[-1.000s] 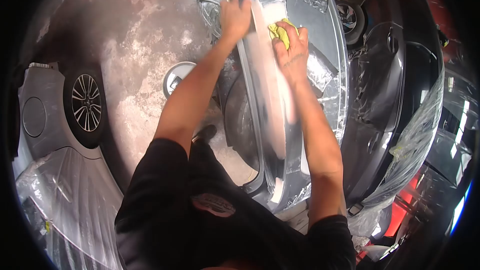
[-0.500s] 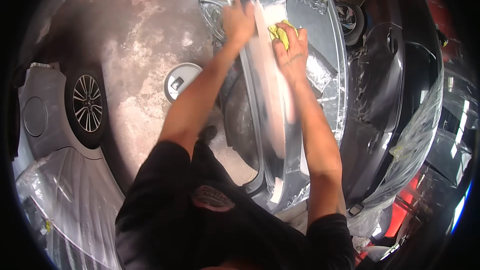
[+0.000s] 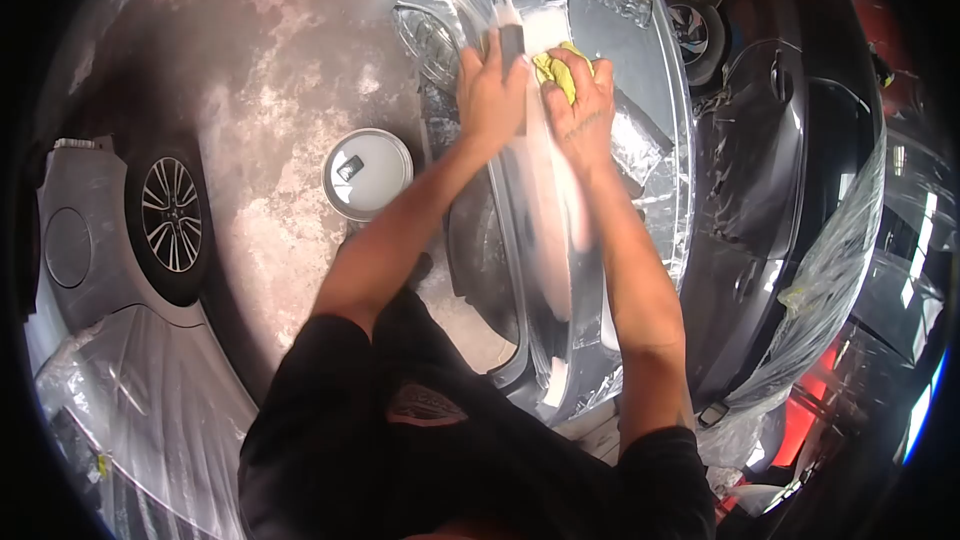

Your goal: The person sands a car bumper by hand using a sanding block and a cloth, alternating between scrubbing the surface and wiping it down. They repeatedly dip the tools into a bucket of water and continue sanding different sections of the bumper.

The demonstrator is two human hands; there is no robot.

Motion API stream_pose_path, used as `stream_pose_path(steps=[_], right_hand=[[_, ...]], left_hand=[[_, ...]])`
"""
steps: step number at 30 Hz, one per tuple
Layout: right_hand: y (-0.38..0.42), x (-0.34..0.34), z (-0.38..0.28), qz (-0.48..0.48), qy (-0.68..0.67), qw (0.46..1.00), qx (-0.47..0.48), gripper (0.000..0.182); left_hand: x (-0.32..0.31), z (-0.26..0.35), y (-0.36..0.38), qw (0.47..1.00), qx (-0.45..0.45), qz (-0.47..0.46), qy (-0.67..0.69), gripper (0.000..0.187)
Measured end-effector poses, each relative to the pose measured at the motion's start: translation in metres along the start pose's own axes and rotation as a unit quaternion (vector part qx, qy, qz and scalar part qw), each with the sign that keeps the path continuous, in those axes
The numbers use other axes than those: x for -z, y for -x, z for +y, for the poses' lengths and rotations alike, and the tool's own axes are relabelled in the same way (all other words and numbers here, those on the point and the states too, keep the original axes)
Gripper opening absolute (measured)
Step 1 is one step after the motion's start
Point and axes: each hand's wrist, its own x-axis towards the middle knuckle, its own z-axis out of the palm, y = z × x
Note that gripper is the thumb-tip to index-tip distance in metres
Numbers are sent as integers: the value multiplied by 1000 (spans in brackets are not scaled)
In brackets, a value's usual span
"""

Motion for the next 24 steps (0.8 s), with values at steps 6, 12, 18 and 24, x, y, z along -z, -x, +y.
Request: stream_pose_path(steps=[6,12,18,24], right_hand=[[0,2,3,-7,-1,1000,-19,41],[3,2,2,-11,-15,999,-34,41],[2,3,5,-5,-14,1000,-14,39],[6,1,2,-5,-39,999,-16,40]], left_hand=[[-1,-24,-86,998,62,9,0,71],[-6,-10,15,999,-15,21,29,67],[-4,-27,-63,997,73,7,-21,69],[-2,-7,32,999,37,-4,6,69]])
